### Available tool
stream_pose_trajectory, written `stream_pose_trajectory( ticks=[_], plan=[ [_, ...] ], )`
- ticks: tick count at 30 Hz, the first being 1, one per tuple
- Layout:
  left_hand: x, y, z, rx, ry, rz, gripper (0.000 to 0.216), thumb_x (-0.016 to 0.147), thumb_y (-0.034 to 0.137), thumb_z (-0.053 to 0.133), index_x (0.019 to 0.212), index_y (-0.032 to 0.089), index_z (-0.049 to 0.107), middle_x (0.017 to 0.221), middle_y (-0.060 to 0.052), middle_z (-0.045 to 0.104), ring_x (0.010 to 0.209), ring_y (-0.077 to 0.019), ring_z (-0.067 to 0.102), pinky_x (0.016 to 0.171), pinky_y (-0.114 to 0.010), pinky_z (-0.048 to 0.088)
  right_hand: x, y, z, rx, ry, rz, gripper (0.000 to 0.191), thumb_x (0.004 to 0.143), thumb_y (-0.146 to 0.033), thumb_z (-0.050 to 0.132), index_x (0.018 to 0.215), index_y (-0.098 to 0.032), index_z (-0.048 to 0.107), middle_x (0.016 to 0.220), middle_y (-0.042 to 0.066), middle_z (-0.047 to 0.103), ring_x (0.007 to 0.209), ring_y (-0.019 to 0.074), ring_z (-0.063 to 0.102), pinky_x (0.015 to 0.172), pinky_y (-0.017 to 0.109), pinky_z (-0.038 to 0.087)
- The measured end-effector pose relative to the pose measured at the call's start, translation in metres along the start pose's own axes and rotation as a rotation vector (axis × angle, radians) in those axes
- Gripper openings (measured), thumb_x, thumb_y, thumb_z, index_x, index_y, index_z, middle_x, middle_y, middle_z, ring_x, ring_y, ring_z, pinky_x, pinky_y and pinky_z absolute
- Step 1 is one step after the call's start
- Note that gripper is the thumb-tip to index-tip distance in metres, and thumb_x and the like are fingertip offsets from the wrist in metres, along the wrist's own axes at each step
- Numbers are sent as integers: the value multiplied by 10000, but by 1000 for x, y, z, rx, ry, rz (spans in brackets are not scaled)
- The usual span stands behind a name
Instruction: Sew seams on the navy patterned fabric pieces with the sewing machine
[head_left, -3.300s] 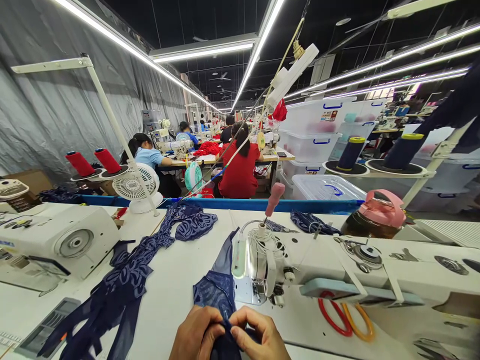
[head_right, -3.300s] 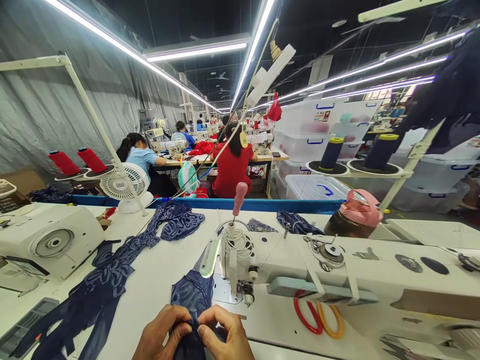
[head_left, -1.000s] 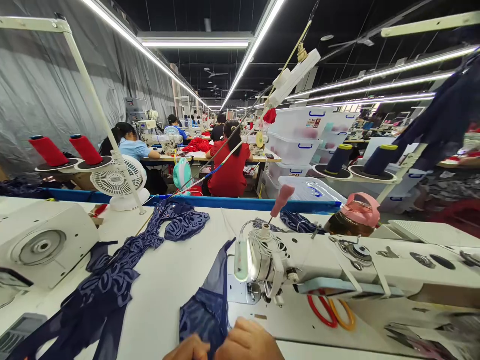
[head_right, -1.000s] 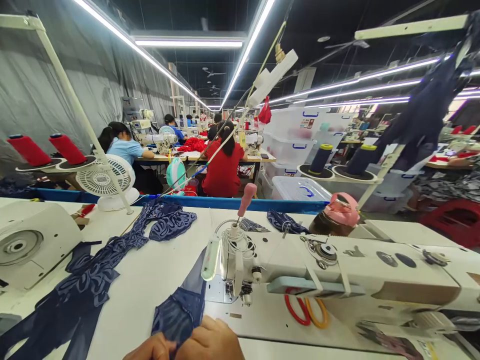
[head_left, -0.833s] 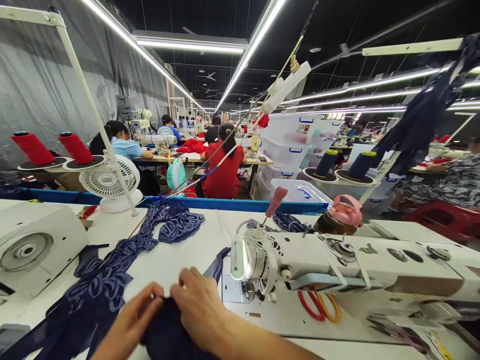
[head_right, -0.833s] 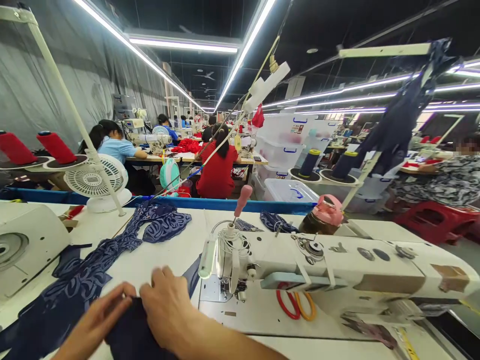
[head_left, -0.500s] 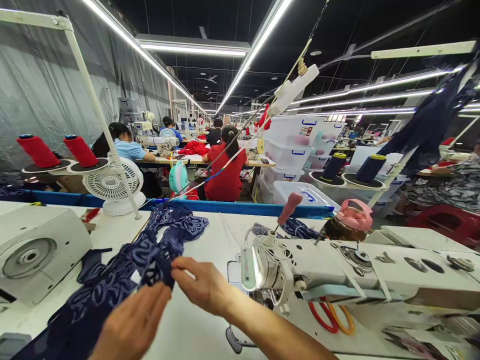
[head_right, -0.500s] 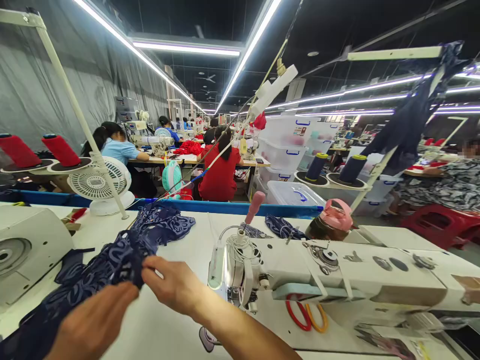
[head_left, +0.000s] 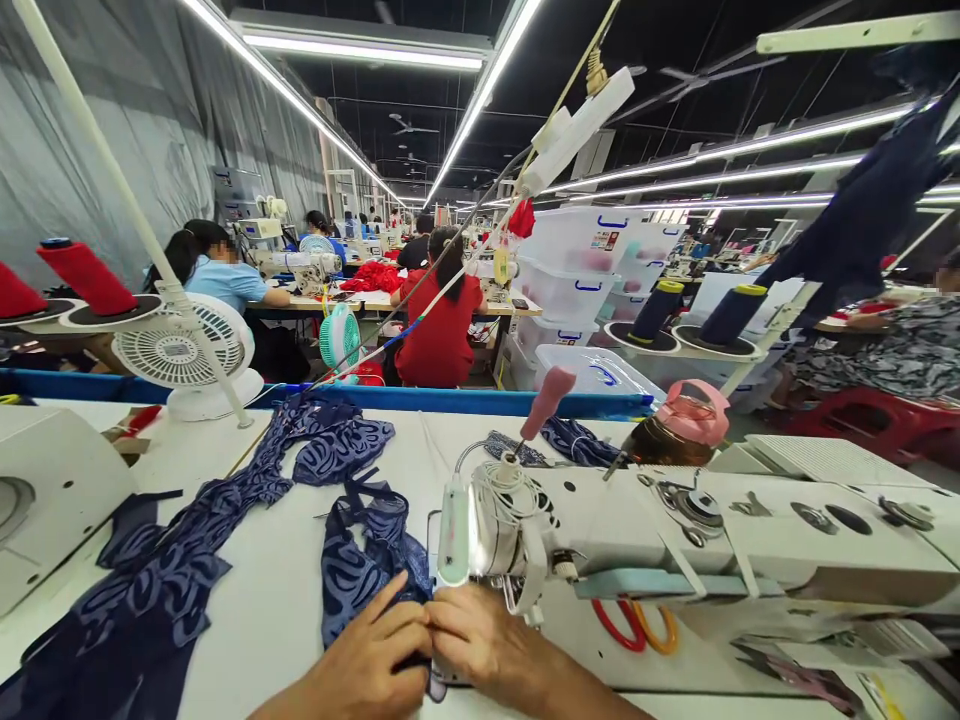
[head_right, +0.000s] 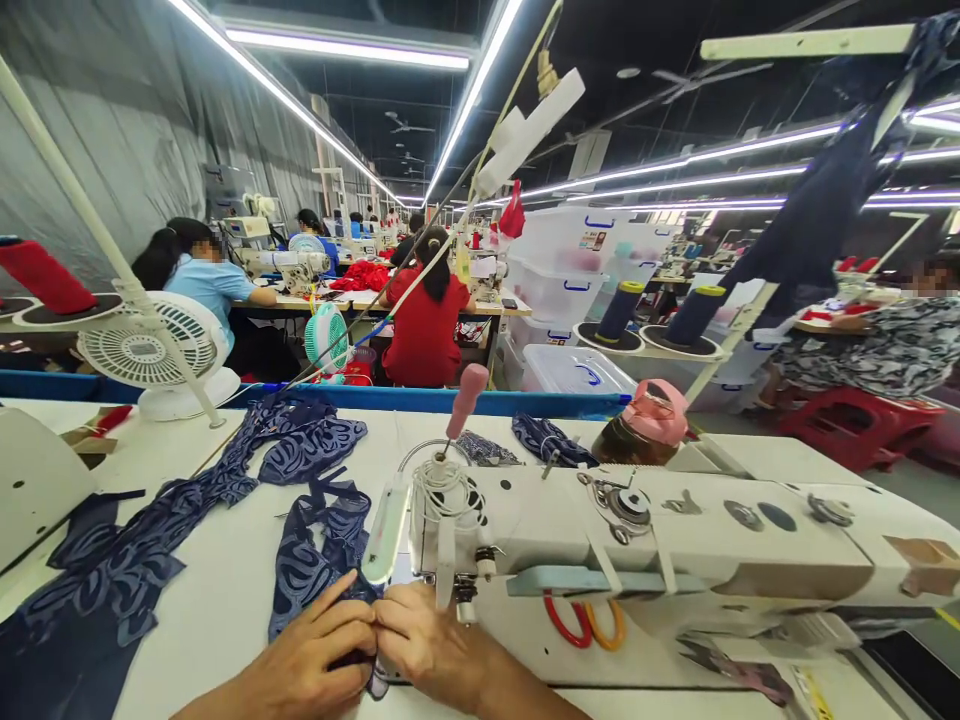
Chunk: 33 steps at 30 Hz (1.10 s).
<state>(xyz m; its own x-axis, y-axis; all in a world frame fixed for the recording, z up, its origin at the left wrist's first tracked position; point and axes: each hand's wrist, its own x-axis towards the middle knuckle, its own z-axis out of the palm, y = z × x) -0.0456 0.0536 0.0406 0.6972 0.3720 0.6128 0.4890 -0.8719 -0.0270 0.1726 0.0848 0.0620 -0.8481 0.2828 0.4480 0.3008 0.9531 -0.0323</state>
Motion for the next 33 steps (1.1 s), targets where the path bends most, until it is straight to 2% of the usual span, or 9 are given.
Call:
stream_pose_trajectory(
  ticks=[3, 6, 8, 11, 14, 18, 23, 29, 33],
  plan=[
    [-20, -17, 0, -87, -143, 27, 182, 892, 176, 673, 1041, 280, 655, 1132, -9, 682, 1240, -193, 563, 1223, -523, 279, -22, -7, -5, 22, -13, 173, 208, 1018, -162, 479, 1198, -158, 583, 1151, 88, 670, 1008, 194, 622, 850, 293, 530],
    [-29, -25, 7, -48, -122, 22, 221, 925, 182, 629, 1124, 275, 654, 1309, -64, 636, 1367, -232, 485, 1188, -548, 321, -54, -8, -8, -58, 29, 277, 258, 984, -127, 459, 1181, -204, 607, 1121, 93, 691, 929, 202, 654, 805, 298, 550],
    [-21, -26, 10, -41, -95, -23, 265, 927, 130, 567, 1149, 249, 651, 1344, -104, 617, 1398, -264, 460, 1161, -584, 341, -72, -7, -9, -106, 83, 359, 311, 952, -91, 449, 1173, -216, 629, 1083, 105, 699, 905, 222, 663, 791, 326, 558],
    [4, -24, 11, -66, -139, -126, 344, 911, 82, 510, 1196, 229, 636, 1375, -135, 594, 1422, -304, 432, 1123, -576, 401, -86, -3, -9, -100, 132, 460, 394, 914, -68, 442, 1222, -217, 636, 1050, 118, 697, 927, 251, 663, 780, 357, 569],
    [25, -20, 15, -129, -180, -130, 347, 917, 94, 503, 1216, 225, 622, 1382, -139, 584, 1409, -304, 448, 1105, -525, 454, -86, 0, -8, -33, 141, 501, 430, 901, -60, 427, 1247, -211, 631, 1002, 110, 686, 911, 257, 665, 721, 345, 575],
    [34, -12, 22, -197, -231, -111, 308, 936, 96, 475, 1187, 195, 623, 1389, -165, 554, 1405, -303, 443, 1126, -528, 441, -87, -1, -6, 57, 130, 550, 440, 897, -44, 393, 1232, -220, 617, 999, 99, 667, 836, 226, 671, 648, 301, 549],
    [43, -12, 18, -226, -247, -208, 294, 951, 132, 500, 1204, 201, 634, 1355, -165, 579, 1322, -288, 521, 1042, -440, 537, -93, -4, 0, 35, 81, 659, 282, 864, -56, 406, 924, -212, 633, 934, 91, 655, 780, 235, 665, 653, 327, 529],
    [53, -19, 18, -354, -298, -248, 283, 1000, 171, 431, 1163, 235, 653, 1163, -92, 646, 1102, -219, 650, 995, -406, 575, -82, -5, -9, 46, 172, 706, 264, 854, -62, 385, 793, -226, 583, 821, 58, 644, 770, 215, 665, 684, 314, 527],
    [60, -17, 12, -375, -324, -229, 327, 1024, 171, 345, 1135, 216, 649, 999, -64, 641, 947, -175, 666, 928, -357, 605, -72, -8, -20, 42, 192, 711, 291, 873, -52, 366, 830, -236, 587, 803, 46, 638, 738, 204, 644, 679, 312, 518]
  ],
)
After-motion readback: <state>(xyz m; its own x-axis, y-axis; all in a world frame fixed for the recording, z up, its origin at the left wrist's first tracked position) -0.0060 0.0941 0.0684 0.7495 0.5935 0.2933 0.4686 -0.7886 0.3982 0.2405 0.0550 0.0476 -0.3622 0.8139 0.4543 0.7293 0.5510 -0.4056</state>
